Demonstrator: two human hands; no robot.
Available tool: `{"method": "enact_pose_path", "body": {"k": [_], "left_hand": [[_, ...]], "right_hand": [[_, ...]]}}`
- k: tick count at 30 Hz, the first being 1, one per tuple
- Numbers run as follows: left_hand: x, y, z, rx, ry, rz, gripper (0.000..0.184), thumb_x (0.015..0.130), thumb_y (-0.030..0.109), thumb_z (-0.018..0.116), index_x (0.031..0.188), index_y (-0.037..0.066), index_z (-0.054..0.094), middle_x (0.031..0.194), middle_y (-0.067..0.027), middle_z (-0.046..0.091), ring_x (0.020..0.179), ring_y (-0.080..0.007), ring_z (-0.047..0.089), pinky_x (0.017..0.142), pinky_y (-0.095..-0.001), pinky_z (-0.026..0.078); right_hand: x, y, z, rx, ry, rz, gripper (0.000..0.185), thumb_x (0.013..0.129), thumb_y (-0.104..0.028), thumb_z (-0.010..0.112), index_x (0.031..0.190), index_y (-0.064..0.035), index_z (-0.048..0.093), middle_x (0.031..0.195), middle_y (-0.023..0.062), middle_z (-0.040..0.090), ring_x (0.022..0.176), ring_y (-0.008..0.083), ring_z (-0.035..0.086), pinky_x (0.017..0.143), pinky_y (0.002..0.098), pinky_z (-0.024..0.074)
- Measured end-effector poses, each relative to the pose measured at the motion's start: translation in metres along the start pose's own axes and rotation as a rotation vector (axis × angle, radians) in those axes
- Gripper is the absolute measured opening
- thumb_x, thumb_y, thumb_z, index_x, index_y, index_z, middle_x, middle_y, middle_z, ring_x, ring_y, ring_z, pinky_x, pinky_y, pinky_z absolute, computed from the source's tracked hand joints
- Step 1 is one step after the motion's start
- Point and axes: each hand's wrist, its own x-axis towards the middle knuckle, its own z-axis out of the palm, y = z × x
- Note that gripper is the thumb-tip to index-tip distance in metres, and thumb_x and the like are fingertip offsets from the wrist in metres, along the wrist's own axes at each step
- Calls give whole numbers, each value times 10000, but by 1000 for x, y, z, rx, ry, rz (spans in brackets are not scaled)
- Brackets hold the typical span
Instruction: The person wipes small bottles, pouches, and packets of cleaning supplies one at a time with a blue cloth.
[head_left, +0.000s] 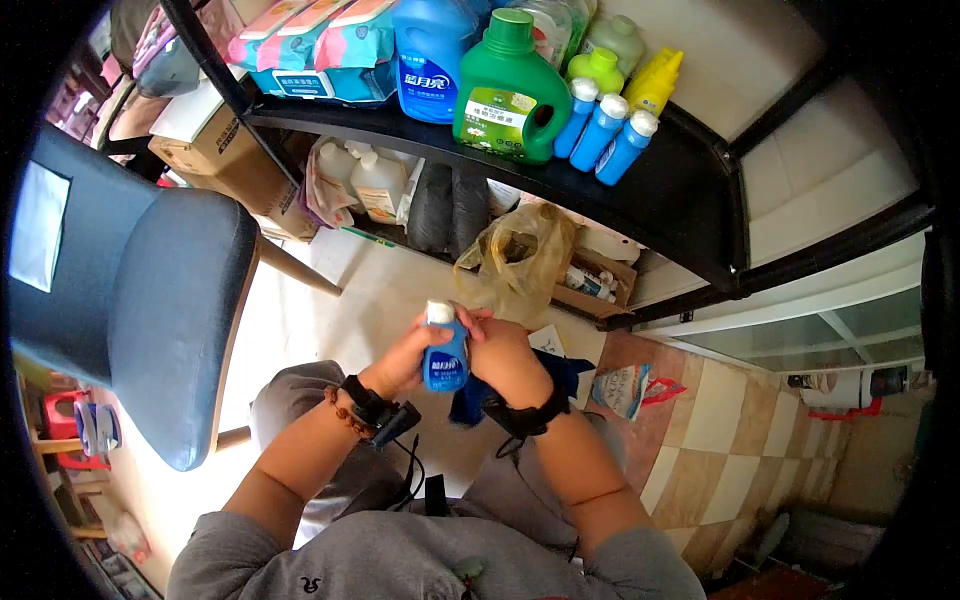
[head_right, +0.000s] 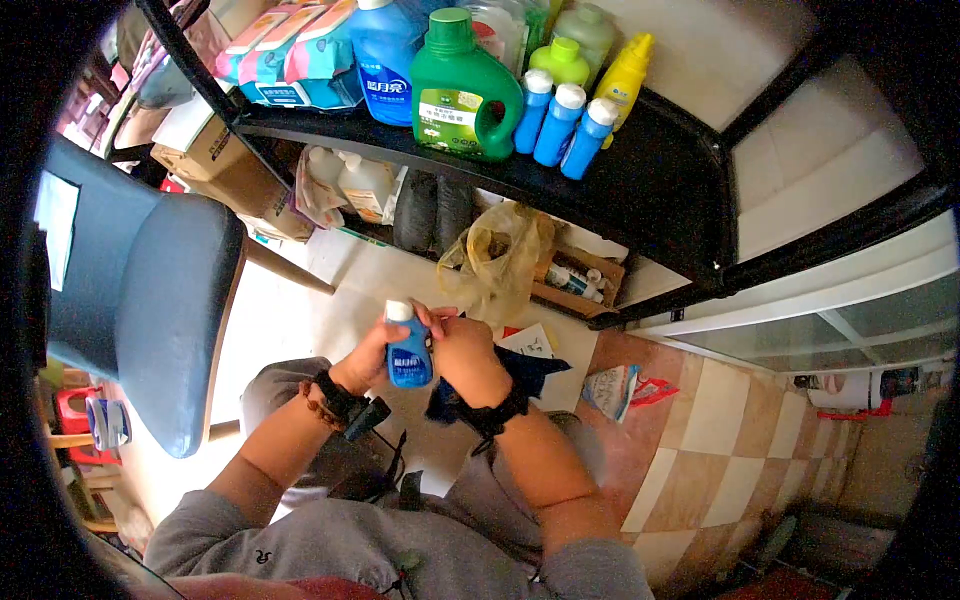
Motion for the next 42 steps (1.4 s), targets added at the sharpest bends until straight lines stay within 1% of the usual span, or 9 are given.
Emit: {"method": "enact_pose_path", "body": {"k": [8,12,19,23,28,32,33,37,42], "left_hand": [[-7,21,5,75,147,-75,356,833,374,517,1035,82,532,1011,-68,580,877,-168,587,794,-306,483],[-7,18,9,24,274,-76,363,858,372,494,1061,72,499,1003,-61,555,876,-153,579,784,-285,483],[-10,16,7,368,479,157,347,943,326,456,1170,63,460,1057,-52,515,949,-117,504,830,-252,431],[-10,22,20,366,492,215,294,972,250,473,1202,68,451,1096,-37,502,998,-113,474,883,-255,399],[-14,22,21,596,410,258,336,962,237,496,1244,58,457,1087,-31,488,1046,-120,445,938,-267,362],[-19,36,23,711,297,298,514,921,256,561,1349,52,364,971,-19,423,922,-104,445,849,-236,364],[-20,37,24,645,334,249,557,877,187,619,1360,80,363,939,-10,395,880,-91,433,800,-215,356],[-23,39,20,693,348,221,663,772,-23,632,1361,140,376,937,3,401,842,-85,444,744,-196,379],[-25,32,6,752,303,221,698,690,-83,564,1335,122,390,928,1,406,849,-97,444,761,-207,370]], "right_hand": [[11,-22,-59,877,232,-141,154,798,-37,571,945,8,575,913,217,636,853,385,616,732,430,483],[5,-35,-50,694,236,-22,273,834,16,521,1106,3,525,948,204,635,910,370,625,798,357,483],[-13,-44,-86,132,507,-158,463,771,-58,587,1209,-13,443,1077,197,528,987,399,523,860,456,433],[-16,-61,-80,244,366,-194,636,656,-174,741,1186,13,444,1025,192,544,971,369,524,855,437,431],[-7,-61,-63,285,425,-100,558,678,-189,755,1155,-17,523,1026,162,600,976,338,566,833,414,460],[-12,-48,-103,515,435,53,493,683,-204,764,1079,-13,541,991,176,613,914,307,597,816,389,468],[-15,-29,-120,588,511,10,478,696,-238,784,1073,-39,570,1020,131,627,926,226,611,835,369,467],[-25,28,-205,898,863,-73,504,717,-2,762,1170,-22,544,1166,118,592,1034,203,584,918,360,477],[7,95,-259,755,677,4,535,726,61,719,1209,10,495,1196,139,570,1086,209,559,946,345,454]]}}
